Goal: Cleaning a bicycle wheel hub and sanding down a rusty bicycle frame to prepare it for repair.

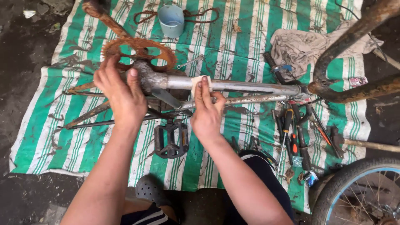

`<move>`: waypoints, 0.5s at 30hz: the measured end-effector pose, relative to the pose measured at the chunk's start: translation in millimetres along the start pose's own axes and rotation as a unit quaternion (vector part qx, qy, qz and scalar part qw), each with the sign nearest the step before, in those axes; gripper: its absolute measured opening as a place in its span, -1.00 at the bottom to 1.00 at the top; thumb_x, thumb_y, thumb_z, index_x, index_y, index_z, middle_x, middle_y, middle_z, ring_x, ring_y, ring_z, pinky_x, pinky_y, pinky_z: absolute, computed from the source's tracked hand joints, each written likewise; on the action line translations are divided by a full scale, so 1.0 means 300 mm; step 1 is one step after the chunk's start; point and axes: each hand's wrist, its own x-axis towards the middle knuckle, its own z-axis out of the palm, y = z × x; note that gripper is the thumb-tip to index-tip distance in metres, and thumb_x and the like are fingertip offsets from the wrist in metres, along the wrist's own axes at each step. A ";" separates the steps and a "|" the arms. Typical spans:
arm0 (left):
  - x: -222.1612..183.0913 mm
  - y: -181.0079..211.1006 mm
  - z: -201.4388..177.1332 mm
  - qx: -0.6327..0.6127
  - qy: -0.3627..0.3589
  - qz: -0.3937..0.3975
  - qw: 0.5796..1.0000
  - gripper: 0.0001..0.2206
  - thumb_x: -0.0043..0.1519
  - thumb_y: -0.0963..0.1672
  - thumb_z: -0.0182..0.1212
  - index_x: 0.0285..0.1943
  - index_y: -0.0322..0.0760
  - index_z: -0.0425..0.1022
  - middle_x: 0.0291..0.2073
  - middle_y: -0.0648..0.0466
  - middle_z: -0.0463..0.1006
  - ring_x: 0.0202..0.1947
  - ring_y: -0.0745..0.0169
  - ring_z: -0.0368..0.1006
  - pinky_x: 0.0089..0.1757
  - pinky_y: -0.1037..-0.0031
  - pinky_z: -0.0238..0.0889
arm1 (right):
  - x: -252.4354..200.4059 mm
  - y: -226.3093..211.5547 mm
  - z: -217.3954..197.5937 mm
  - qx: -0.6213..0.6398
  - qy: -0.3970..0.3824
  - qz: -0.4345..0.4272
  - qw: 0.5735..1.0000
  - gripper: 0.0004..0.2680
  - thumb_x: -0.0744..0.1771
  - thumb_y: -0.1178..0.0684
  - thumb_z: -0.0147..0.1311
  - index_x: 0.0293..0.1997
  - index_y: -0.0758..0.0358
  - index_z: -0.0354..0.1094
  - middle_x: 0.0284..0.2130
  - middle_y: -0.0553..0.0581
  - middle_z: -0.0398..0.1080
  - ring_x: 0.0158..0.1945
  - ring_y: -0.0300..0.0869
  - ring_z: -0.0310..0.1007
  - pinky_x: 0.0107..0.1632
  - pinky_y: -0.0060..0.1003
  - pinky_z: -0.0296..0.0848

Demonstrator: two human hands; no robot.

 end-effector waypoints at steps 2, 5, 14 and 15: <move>-0.001 0.004 -0.019 0.008 -0.016 0.008 1.000 -0.62 0.65 -0.09 0.03 0.60 -0.31 0.21 0.39 -0.21 0.27 0.42 -0.53 -0.01 0.42 -0.32 -0.28 | -0.018 0.058 0.008 0.012 -0.006 -0.039 0.999 -0.49 0.38 0.25 0.03 0.62 0.11 0.29 0.64 0.01 0.14 0.37 0.15 0.26 0.26 -0.34 0.41; -0.003 -0.034 -0.003 -0.018 0.000 0.017 1.000 -0.61 0.67 -0.11 0.05 0.63 -0.33 0.20 0.42 -0.19 0.24 0.43 -0.55 -0.07 0.42 -0.31 -0.33 | -0.079 0.514 -0.030 -0.060 0.012 -0.026 0.998 -0.43 0.32 0.30 0.03 0.61 0.18 0.31 0.58 0.10 0.25 0.25 0.16 0.26 0.31 -0.17 0.28; 0.031 0.126 -0.076 0.065 0.003 0.097 0.993 -0.51 0.71 0.02 -0.23 0.48 -0.56 0.27 0.24 -0.36 0.39 0.15 -0.42 0.23 0.30 -0.23 -0.04 | 0.054 0.194 -0.157 0.252 -0.066 0.297 0.919 -0.52 0.53 0.27 -0.28 0.74 0.02 -0.18 0.38 0.16 0.47 -0.58 -0.41 -0.01 -0.52 -0.46 0.19; 0.030 0.120 -0.080 0.062 0.000 0.099 0.993 -0.51 0.71 0.02 -0.23 0.48 -0.56 0.27 0.24 -0.36 0.39 0.15 -0.42 0.23 0.30 -0.23 -0.04 | 0.019 0.149 -0.110 0.249 -0.064 0.301 0.918 -0.52 0.53 0.27 -0.28 0.74 0.02 -0.18 0.38 0.16 0.47 -0.58 -0.41 -0.01 -0.52 -0.46 0.19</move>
